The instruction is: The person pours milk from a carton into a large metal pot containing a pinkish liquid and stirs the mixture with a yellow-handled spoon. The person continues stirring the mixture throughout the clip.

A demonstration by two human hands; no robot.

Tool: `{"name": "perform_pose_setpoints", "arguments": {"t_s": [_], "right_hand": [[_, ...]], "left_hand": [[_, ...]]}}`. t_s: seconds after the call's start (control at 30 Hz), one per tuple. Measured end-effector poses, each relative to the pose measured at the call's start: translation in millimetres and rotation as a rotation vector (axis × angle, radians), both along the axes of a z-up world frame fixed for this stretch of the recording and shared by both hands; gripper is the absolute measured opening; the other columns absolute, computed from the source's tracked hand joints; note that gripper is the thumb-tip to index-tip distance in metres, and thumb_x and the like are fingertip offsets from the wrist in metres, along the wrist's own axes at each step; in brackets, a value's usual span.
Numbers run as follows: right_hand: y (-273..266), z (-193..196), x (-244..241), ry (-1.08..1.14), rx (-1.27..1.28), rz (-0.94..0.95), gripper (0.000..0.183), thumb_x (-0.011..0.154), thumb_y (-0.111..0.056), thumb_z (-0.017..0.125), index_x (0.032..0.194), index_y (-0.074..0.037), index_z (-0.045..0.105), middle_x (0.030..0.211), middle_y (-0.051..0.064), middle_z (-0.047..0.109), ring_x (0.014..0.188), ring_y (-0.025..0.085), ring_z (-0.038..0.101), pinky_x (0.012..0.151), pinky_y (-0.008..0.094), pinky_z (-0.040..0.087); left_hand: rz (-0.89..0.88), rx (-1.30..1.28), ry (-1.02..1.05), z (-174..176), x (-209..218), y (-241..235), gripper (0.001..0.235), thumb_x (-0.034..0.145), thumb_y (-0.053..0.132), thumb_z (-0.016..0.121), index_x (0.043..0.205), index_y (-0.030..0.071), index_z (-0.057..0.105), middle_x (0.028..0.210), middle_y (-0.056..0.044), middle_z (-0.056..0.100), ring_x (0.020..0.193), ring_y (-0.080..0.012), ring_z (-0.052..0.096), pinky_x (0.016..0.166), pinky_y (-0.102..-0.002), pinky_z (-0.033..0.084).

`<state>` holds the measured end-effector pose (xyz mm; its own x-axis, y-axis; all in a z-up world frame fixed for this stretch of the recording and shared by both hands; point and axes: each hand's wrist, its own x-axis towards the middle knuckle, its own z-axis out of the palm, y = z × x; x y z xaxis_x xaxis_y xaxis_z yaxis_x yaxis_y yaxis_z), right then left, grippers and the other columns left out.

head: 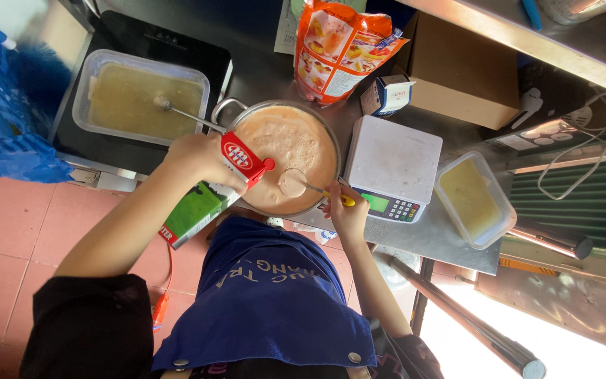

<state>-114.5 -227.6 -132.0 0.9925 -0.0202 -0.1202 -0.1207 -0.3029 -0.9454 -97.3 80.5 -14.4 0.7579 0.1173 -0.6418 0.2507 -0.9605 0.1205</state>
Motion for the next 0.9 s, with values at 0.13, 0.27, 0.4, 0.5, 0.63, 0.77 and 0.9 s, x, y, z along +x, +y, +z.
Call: {"name": "perform_pose_setpoints", "arguments": {"t_s": [0.13,0.27,0.4,0.5,0.63,0.77,0.9], "right_hand": [[0,5,-2,-0.085,0.011,0.008,0.027,0.101,-0.017,0.064,0.093,0.004,0.078,0.06,0.007,0.068,0.049,0.009,0.066,0.044,0.023,0.052],[5,13,-10,-0.326,-0.124,0.074,0.012,0.097,-0.007,0.068,0.094,0.003,0.075,0.079,0.01,0.072,0.065,0.016,0.073,0.056,0.026,0.057],[11,16,-22,-0.597,-0.324,0.211,0.005,0.093,-0.001,0.073,0.097,0.002,0.073,0.09,0.013,0.072,0.077,0.026,0.073,0.068,0.033,0.058],[19,9,-30,-0.631,-0.42,0.202,0.009,0.091,-0.002,0.074,0.099,0.001,0.073,0.093,0.014,0.072,0.08,0.029,0.074,0.069,0.035,0.059],[39,-17,-31,-0.531,-0.431,0.035,0.008,0.096,-0.005,0.071,0.099,0.001,0.074,0.091,0.015,0.073,0.077,0.027,0.074,0.065,0.034,0.058],[51,-45,-29,0.08,-0.102,-0.165,0.02,0.095,-0.015,0.071,0.095,0.004,0.077,0.062,0.01,0.069,0.051,0.015,0.068,0.046,0.03,0.053],[61,-60,-27,0.078,-0.073,-0.362,0.025,0.094,-0.018,0.071,0.096,0.006,0.077,0.057,0.007,0.067,0.044,0.012,0.065,0.04,0.027,0.05]], "left_hand": [[0.053,-0.033,-0.007,-19,-10,6,0.109,0.04,0.067,0.089,0.127,0.006,0.063,0.114,-0.015,0.076,0.102,-0.0292,0.075,0.089,-0.037,0.059],[0.05,-0.059,-0.005,-39,-17,14,0.117,0.041,0.071,0.087,0.134,0.005,0.059,0.119,-0.017,0.073,0.106,-0.0312,0.074,0.092,-0.037,0.058],[0.054,-0.136,0.004,-58,-23,24,0.114,0.041,0.071,0.085,0.135,0.013,0.059,0.122,-0.015,0.072,0.109,-0.0321,0.073,0.094,-0.04,0.057],[0.067,-0.179,-0.022,-70,-24,29,0.115,0.042,0.076,0.083,0.136,0.014,0.059,0.123,-0.017,0.072,0.109,-0.0333,0.073,0.093,-0.041,0.058],[0.007,-0.259,-0.026,-78,-20,39,0.11,0.042,0.077,0.082,0.132,0.016,0.064,0.12,-0.015,0.073,0.107,-0.0323,0.074,0.091,-0.041,0.059],[-0.003,-0.277,0.083,-85,-13,45,0.107,0.043,0.079,0.079,0.129,0.017,0.067,0.112,-0.014,0.077,0.103,-0.0298,0.077,0.089,-0.039,0.06],[-0.053,-0.336,0.107,-93,-3,53,0.097,0.044,0.081,0.076,0.12,0.021,0.072,0.105,-0.012,0.079,0.098,-0.0276,0.076,0.086,-0.038,0.058]]}}
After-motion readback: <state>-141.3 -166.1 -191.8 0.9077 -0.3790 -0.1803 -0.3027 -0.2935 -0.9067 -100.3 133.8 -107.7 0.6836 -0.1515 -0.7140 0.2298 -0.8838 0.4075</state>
